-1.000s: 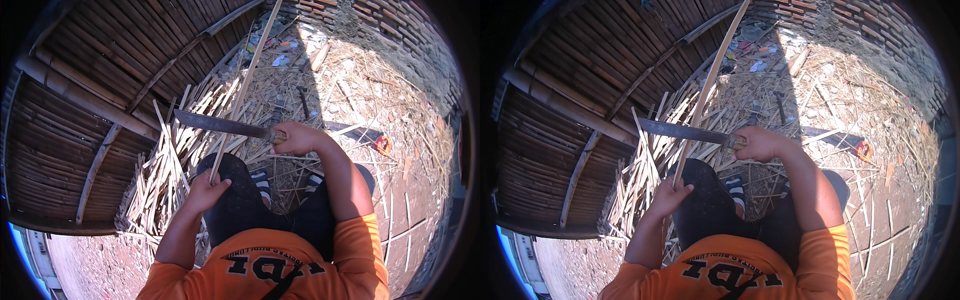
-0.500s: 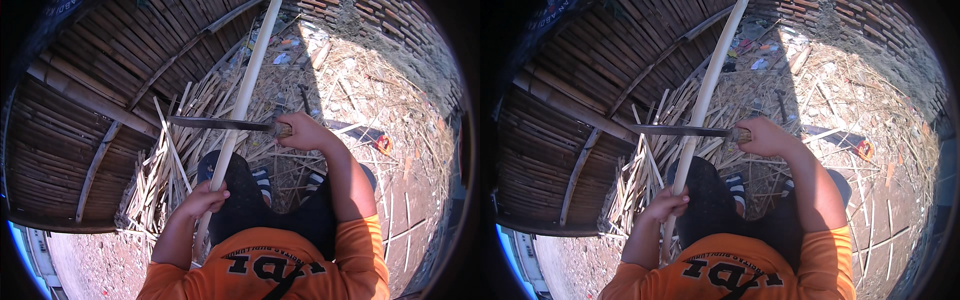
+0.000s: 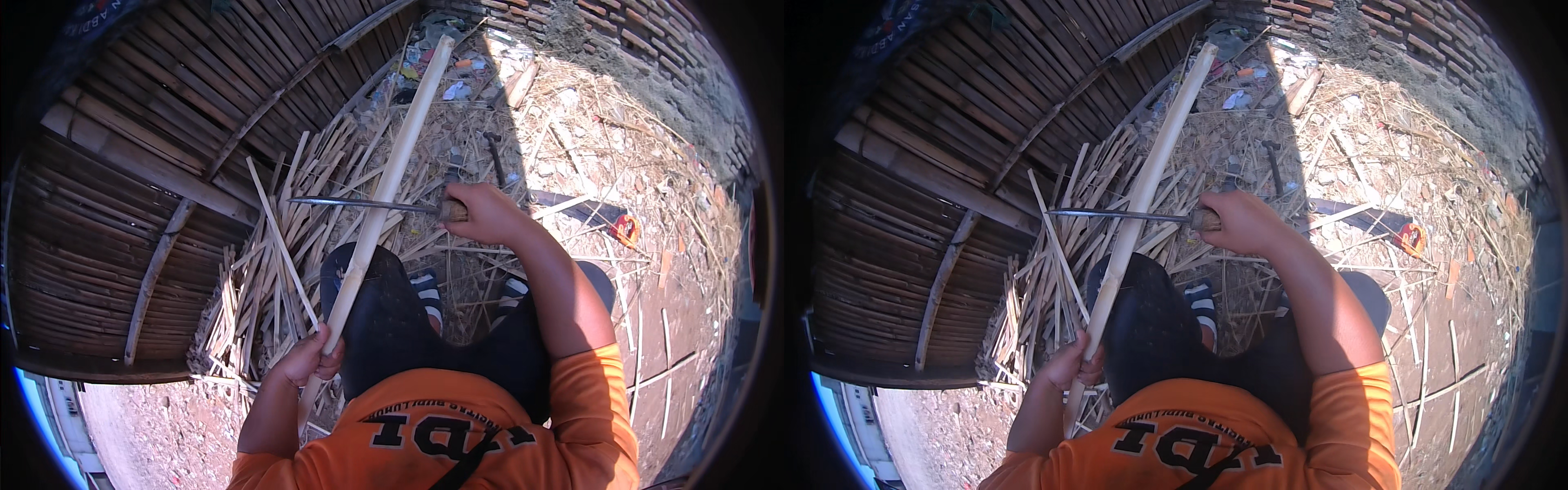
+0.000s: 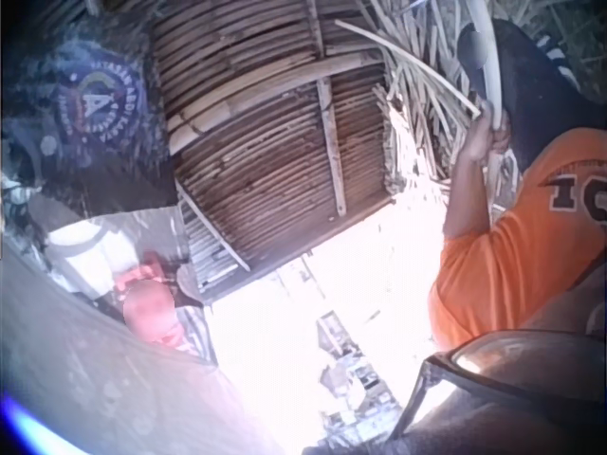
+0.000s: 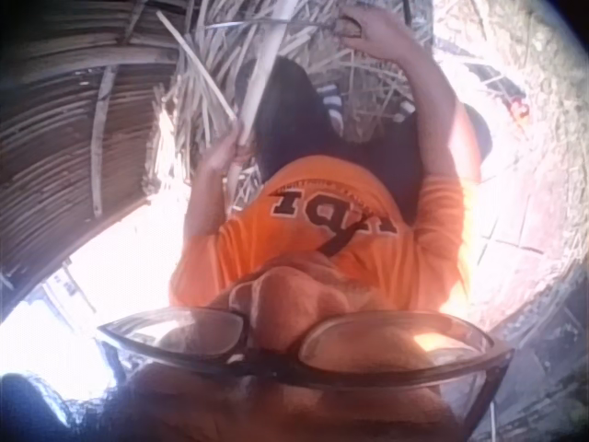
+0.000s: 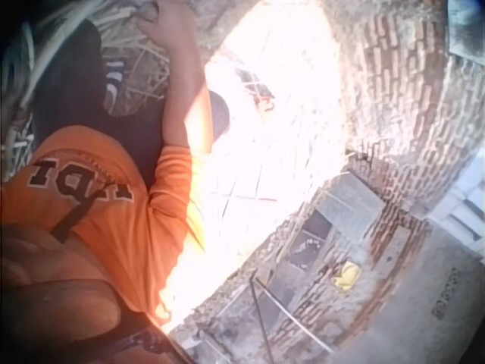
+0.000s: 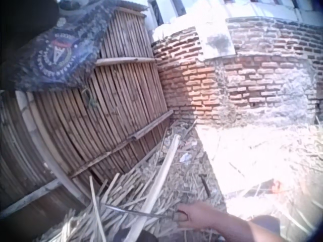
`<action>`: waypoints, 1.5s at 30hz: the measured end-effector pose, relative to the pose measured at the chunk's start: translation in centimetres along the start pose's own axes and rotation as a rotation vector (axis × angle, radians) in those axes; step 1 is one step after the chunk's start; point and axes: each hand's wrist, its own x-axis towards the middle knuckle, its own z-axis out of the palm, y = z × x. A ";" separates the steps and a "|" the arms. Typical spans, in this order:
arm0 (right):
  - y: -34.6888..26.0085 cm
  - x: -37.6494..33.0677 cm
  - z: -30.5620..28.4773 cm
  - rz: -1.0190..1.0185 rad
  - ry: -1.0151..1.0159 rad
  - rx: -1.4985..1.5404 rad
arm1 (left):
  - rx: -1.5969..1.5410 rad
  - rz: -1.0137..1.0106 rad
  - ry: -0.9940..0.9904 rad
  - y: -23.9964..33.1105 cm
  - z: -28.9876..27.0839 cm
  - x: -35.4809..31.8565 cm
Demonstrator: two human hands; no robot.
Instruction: The person uses a machete to shave and smooth a strip of bamboo while holding it against a wooden post on the ground.
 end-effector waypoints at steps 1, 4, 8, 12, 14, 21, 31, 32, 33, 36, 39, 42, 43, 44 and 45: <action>0.4 0.1 0.7 0.056 -0.039 -0.004 | -0.022 -0.027 -0.008 -1.0 -0.4 -0.4; 1.0 0.3 2.2 0.124 -0.106 -0.093 | -0.002 -0.150 0.084 -3.5 -1.0 -1.3; 0.3 0.3 2.4 0.151 -0.150 -0.146 | 0.090 -0.208 0.271 -4.9 -0.9 -2.1; 0.3 0.6 2.8 0.104 -0.150 -0.143 | 0.777 0.103 0.750 -6.8 -0.3 -1.8; 0.3 0.8 3.0 0.107 -0.175 -0.161 | 0.993 0.299 0.927 -6.6 2.8 -2.2; -0.7 0.6 4.0 -0.015 -0.184 -0.268 | 1.259 0.297 1.073 -9.0 3.2 -0.8; -2.9 1.1 3.1 0.071 -0.341 -0.281 | 0.866 0.275 0.712 -8.7 -0.6 -1.2; -3.3 1.1 3.3 0.054 -0.380 -0.287 | 0.829 0.301 0.689 -8.7 -0.6 -1.0; -3.2 1.1 3.2 0.049 -0.360 -0.301 | 0.792 0.326 0.666 -8.7 -0.5 -0.9; -0.4 0.6 3.4 0.101 -0.190 -0.265 | 0.951 0.304 0.714 -8.3 -0.4 -0.1; 5.8 0.7 2.3 0.263 0.081 -0.148 | 0.927 0.327 0.768 -7.8 0.0 0.6; 4.3 0.8 0.6 0.275 0.018 -0.155 | 0.980 0.428 0.767 -8.0 -0.2 0.1; 2.5 0.5 0.8 0.203 0.003 -0.213 | 0.961 0.426 0.755 -7.8 0.1 0.0; 0.8 0.2 0.8 0.133 -0.015 -0.273 | 0.941 0.425 0.738 -7.5 0.6 0.0; -0.7 0.0 0.8 0.084 -0.098 -0.305 | 0.918 0.421 0.723 -7.6 0.9 0.1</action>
